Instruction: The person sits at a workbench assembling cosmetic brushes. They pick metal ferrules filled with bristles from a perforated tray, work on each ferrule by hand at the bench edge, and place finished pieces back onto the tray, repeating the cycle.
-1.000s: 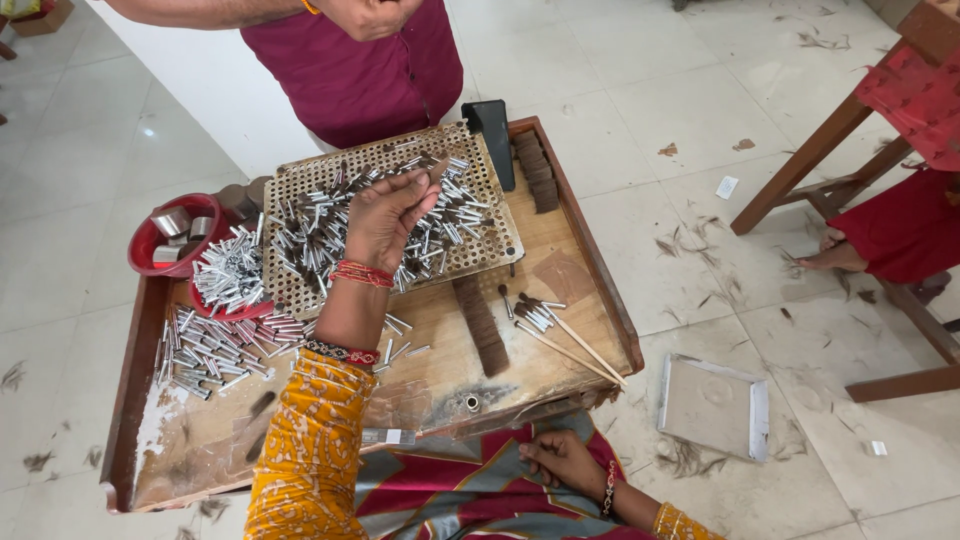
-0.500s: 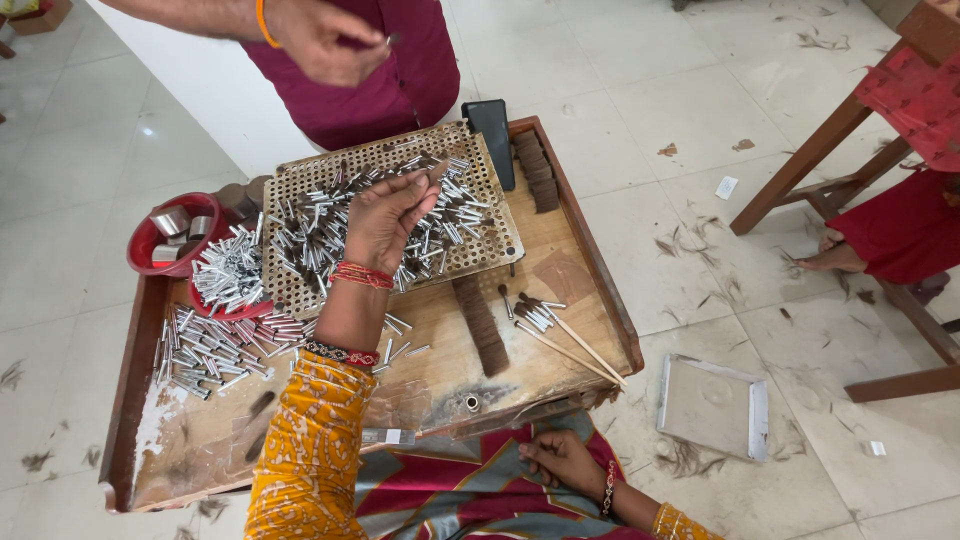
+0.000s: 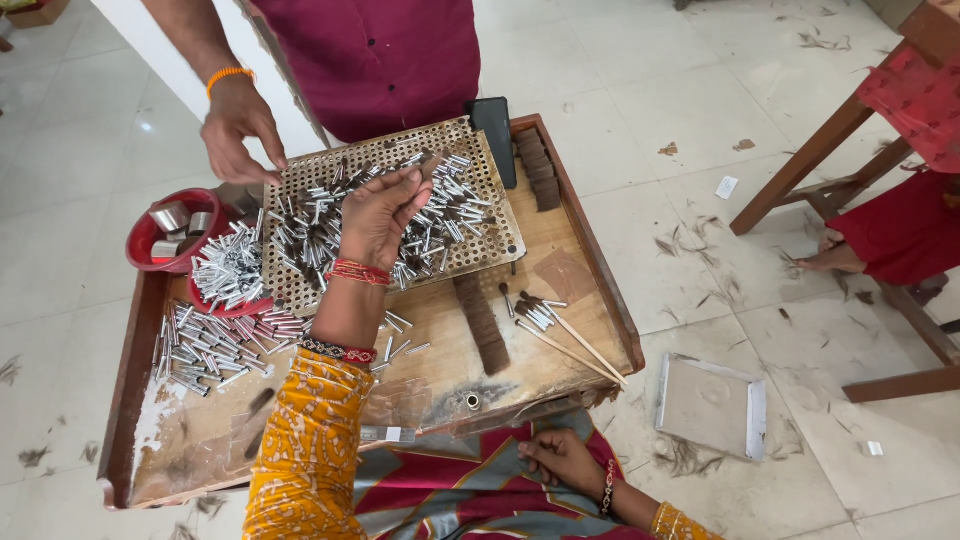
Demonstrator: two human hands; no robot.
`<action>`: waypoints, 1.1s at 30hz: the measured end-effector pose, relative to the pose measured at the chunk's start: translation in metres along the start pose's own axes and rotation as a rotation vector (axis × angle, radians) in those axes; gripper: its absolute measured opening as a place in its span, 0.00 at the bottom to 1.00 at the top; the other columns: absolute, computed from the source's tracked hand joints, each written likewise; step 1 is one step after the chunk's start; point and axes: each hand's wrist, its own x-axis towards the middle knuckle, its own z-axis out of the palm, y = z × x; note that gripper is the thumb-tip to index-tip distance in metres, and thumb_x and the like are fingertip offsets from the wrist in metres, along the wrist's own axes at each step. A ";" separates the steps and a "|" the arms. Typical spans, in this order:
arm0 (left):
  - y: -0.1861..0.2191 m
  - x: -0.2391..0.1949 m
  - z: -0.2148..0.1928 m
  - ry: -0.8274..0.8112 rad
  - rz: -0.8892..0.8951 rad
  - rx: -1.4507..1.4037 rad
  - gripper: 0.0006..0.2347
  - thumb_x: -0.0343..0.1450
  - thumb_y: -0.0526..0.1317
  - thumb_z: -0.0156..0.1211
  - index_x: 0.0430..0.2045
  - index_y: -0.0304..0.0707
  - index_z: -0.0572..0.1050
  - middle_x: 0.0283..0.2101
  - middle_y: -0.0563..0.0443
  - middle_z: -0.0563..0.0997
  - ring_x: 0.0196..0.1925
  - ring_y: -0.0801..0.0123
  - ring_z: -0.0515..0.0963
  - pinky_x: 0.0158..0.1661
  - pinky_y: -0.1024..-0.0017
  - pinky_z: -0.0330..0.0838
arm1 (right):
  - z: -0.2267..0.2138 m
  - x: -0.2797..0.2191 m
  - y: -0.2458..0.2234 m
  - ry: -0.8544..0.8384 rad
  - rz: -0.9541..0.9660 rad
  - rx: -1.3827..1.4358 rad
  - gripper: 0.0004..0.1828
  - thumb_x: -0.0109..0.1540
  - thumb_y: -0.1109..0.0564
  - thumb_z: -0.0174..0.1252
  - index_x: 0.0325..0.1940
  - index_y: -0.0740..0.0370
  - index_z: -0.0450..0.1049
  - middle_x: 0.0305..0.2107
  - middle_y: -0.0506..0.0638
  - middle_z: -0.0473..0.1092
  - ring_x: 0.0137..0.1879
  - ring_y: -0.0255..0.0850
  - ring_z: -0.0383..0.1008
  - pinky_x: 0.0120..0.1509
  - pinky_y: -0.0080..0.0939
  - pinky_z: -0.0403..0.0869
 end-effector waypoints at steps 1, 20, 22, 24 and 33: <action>0.000 0.002 -0.002 0.006 0.008 -0.004 0.10 0.70 0.26 0.63 0.44 0.20 0.78 0.42 0.38 0.85 0.43 0.62 0.87 0.46 0.73 0.85 | 0.000 0.000 0.001 0.001 -0.001 -0.003 0.20 0.67 0.44 0.59 0.39 0.65 0.81 0.22 0.45 0.76 0.21 0.27 0.70 0.23 0.28 0.66; -0.056 -0.035 0.033 -0.067 -0.134 0.132 0.10 0.69 0.28 0.65 0.43 0.21 0.79 0.41 0.40 0.85 0.40 0.64 0.87 0.44 0.72 0.84 | 0.007 -0.005 -0.009 0.019 -0.010 0.041 0.19 0.66 0.44 0.61 0.36 0.64 0.80 0.21 0.43 0.73 0.21 0.27 0.69 0.23 0.28 0.65; -0.073 -0.048 0.044 -0.129 -0.168 0.213 0.10 0.69 0.29 0.66 0.43 0.20 0.80 0.40 0.41 0.85 0.39 0.64 0.87 0.43 0.71 0.84 | 0.005 -0.003 -0.009 0.005 -0.010 0.035 0.20 0.67 0.43 0.61 0.36 0.64 0.80 0.21 0.43 0.73 0.21 0.27 0.69 0.23 0.29 0.65; -0.089 -0.061 0.047 -0.168 -0.206 0.212 0.10 0.69 0.29 0.66 0.42 0.21 0.80 0.39 0.41 0.85 0.39 0.64 0.87 0.43 0.71 0.84 | 0.005 -0.003 -0.010 0.010 0.004 0.025 0.20 0.67 0.43 0.61 0.36 0.64 0.80 0.21 0.43 0.74 0.22 0.27 0.69 0.24 0.29 0.66; -0.115 -0.139 0.019 -0.255 -0.310 0.332 0.08 0.70 0.30 0.65 0.41 0.24 0.81 0.36 0.44 0.86 0.36 0.71 0.86 0.40 0.75 0.82 | 0.003 -0.003 -0.007 -0.013 -0.030 0.034 0.18 0.66 0.45 0.62 0.38 0.64 0.81 0.22 0.44 0.75 0.22 0.27 0.70 0.25 0.29 0.67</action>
